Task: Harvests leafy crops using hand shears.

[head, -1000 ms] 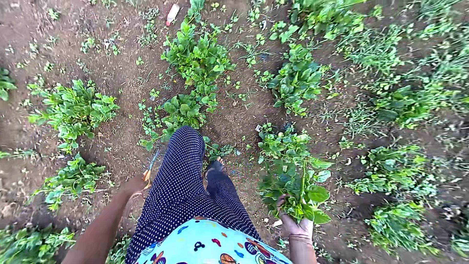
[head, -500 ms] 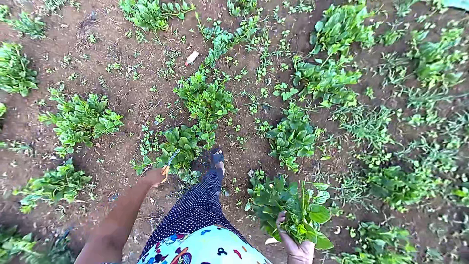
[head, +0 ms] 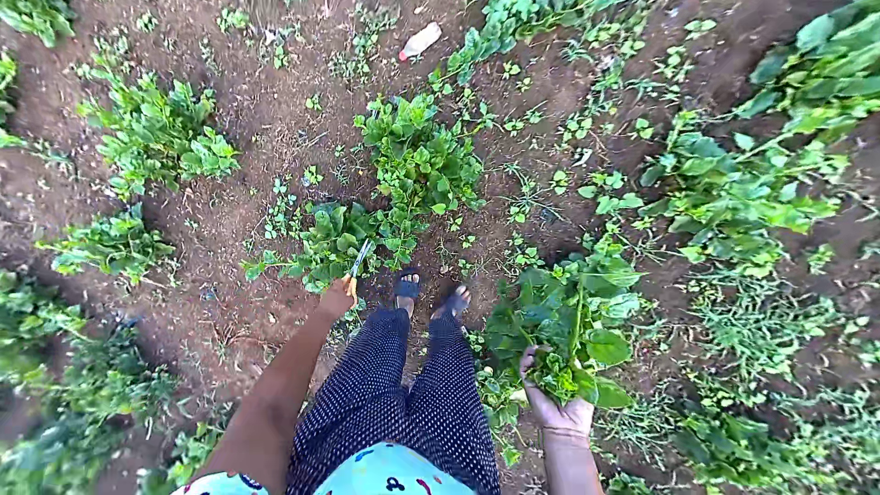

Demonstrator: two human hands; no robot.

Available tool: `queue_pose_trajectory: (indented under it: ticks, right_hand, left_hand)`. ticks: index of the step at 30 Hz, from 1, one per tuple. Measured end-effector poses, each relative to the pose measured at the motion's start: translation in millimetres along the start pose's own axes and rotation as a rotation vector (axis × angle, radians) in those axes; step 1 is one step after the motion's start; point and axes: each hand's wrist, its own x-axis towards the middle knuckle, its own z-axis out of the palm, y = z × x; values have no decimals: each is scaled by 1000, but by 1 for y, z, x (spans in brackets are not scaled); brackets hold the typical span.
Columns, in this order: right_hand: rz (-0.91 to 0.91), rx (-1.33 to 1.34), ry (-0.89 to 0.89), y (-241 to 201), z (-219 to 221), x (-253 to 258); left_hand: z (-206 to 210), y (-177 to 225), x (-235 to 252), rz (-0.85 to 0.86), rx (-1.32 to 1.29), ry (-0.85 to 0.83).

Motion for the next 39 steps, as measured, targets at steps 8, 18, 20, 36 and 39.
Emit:
queue_pose_trajectory:
  ticks: [8,18,20,36,39]
  right_hand:
    - [189,-286,30,22,3,170]
    - [317,-615,74,51,-25,245]
    - [358,-622,69,55,-34,254]
    - [351,-632,222,155,39,306]
    - [453,-486,0,144,34,310]
  left_hand:
    - [100,-2,154,-223,-294,54]
    - [161,-17,321,-253,-476,182]
    - [168,-16,335,-256,-541,144]
    - [105,149,149,129,-511,94]
    - [124,172,139,311,-379,304]
